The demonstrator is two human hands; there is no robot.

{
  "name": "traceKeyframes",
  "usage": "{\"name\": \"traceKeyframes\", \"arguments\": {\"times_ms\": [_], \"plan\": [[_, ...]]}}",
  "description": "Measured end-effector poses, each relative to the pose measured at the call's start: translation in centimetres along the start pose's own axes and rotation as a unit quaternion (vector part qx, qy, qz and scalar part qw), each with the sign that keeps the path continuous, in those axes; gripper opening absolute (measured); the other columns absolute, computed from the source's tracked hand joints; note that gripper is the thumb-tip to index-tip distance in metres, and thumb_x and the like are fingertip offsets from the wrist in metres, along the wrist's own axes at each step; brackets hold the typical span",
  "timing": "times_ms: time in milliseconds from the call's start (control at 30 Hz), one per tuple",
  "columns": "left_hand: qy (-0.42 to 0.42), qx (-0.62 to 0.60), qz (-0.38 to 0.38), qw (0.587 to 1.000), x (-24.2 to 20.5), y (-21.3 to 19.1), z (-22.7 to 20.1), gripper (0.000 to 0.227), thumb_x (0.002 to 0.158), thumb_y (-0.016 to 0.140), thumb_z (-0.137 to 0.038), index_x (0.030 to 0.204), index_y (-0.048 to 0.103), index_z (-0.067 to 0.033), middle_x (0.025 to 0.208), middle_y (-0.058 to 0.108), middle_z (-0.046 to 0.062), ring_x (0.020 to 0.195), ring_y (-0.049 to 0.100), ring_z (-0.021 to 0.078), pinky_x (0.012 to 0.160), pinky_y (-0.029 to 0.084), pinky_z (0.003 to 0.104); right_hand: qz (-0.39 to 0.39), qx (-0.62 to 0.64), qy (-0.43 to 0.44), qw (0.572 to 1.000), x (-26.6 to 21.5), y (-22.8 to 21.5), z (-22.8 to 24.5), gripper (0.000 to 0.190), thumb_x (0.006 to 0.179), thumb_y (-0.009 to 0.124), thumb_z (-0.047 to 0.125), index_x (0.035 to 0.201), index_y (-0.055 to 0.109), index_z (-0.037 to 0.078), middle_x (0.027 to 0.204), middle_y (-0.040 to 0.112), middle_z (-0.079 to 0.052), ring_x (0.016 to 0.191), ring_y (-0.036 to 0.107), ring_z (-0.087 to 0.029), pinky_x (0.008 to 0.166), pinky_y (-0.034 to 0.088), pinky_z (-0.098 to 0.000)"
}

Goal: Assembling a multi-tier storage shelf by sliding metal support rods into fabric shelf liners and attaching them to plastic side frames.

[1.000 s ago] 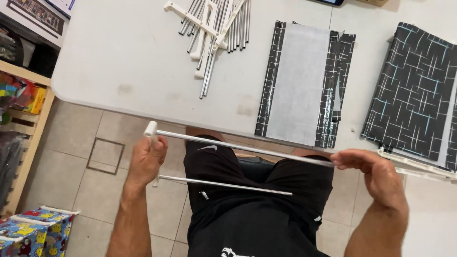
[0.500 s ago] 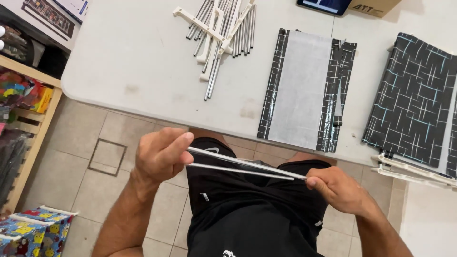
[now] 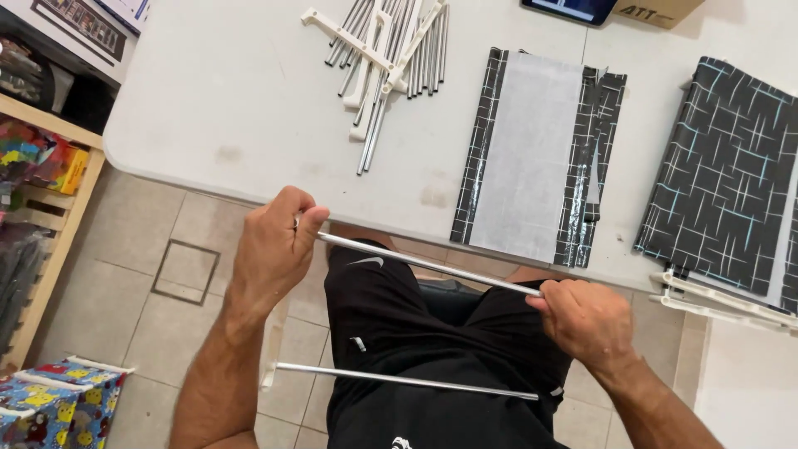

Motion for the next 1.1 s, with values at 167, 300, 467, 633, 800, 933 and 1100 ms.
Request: {"name": "traceKeyframes", "arguments": {"times_ms": [167,300,467,633,800,933,1100], "plan": [[-0.144,0.014,-0.029,0.989,-0.5,-4.5,6.1,0.021,0.108,0.059,-0.021,0.099,0.066,-0.0031,0.083,0.068,0.027,0.081,0.066,0.0497,0.072,0.047,0.053,-0.103,0.047,0.001,0.994,-2.9,1.3,-4.9,0.020,0.097,0.068,0.037,0.091,0.072,0.019,0.072,0.059,-0.004,0.062,0.058,-0.029,0.064,0.053,-0.0405],[-0.199,0.011,-0.210,0.957,-3.7,-9.2,12.6,0.042,0.128,0.052,-0.037,0.094,0.053,-0.0128,0.059,0.049,0.007,0.055,0.055,0.0222,0.059,0.043,0.035,0.149,-0.010,0.398,0.905,-4.1,0.1,-9.9,0.045,0.120,0.046,0.053,0.106,0.068,0.017,0.074,0.065,-0.015,0.085,0.069,-0.041,0.081,0.052,-0.0493],[-0.230,-0.093,-0.129,0.960,-8.4,-1.9,16.0,0.038,0.115,0.054,-0.027,0.086,0.056,-0.0034,0.055,0.046,0.018,0.046,0.052,0.0259,0.044,0.039,0.037,0.165,0.347,0.406,0.829,6.6,-0.7,-2.5,0.028,0.106,0.045,0.028,0.112,0.065,0.009,0.061,0.066,-0.016,0.068,0.069,-0.038,0.078,0.050,-0.0514],[-0.274,-0.323,-0.056,0.904,-9.5,6.3,15.6,0.028,0.109,0.051,-0.033,0.103,0.057,-0.0058,0.056,0.050,0.007,0.033,0.049,0.0155,0.027,0.040,0.027,0.165,0.507,0.360,0.765,16.8,8.9,0.4,0.035,0.100,0.048,0.028,0.117,0.063,0.001,0.060,0.063,-0.010,0.048,0.058,-0.023,0.045,0.046,-0.0329],[-0.329,-0.424,-0.018,0.844,-16.4,10.8,13.1,0.045,0.105,0.053,-0.027,0.135,0.042,0.0044,0.067,0.054,0.009,0.041,0.053,0.0143,0.032,0.045,0.025,0.154,0.478,0.365,0.784,21.8,15.9,0.6,0.043,0.097,0.057,0.032,0.131,0.058,0.007,0.076,0.072,-0.003,0.065,0.067,-0.018,0.058,0.051,-0.0312],[-0.409,-0.513,-0.003,0.755,-21.5,10.7,11.1,0.047,0.096,0.058,-0.023,0.137,0.047,-0.0019,0.068,0.055,0.010,0.051,0.052,0.0174,0.047,0.040,0.030,0.220,0.491,0.409,0.737,25.2,12.3,2.0,0.056,0.100,0.058,0.026,0.148,0.040,0.005,0.122,0.066,-0.010,0.064,0.068,-0.018,0.056,0.056,-0.0312],[-0.464,-0.534,0.160,0.689,-29.0,10.9,10.3,0.024,0.096,0.061,-0.028,0.107,0.052,-0.0083,0.078,0.067,0.014,0.057,0.064,0.0227,0.045,0.050,0.031,0.359,0.490,0.231,0.760,21.6,6.6,1.6,0.044,0.098,0.057,0.025,0.137,0.055,0.004,0.128,0.068,-0.013,0.087,0.073,-0.020,0.072,0.063,-0.0310]]}}
Point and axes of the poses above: each hand's wrist, its own x-axis towards the middle knuckle, its own y-axis out of the palm, z = x × y, the point moved 1 cm from there along x, towards the middle knuckle
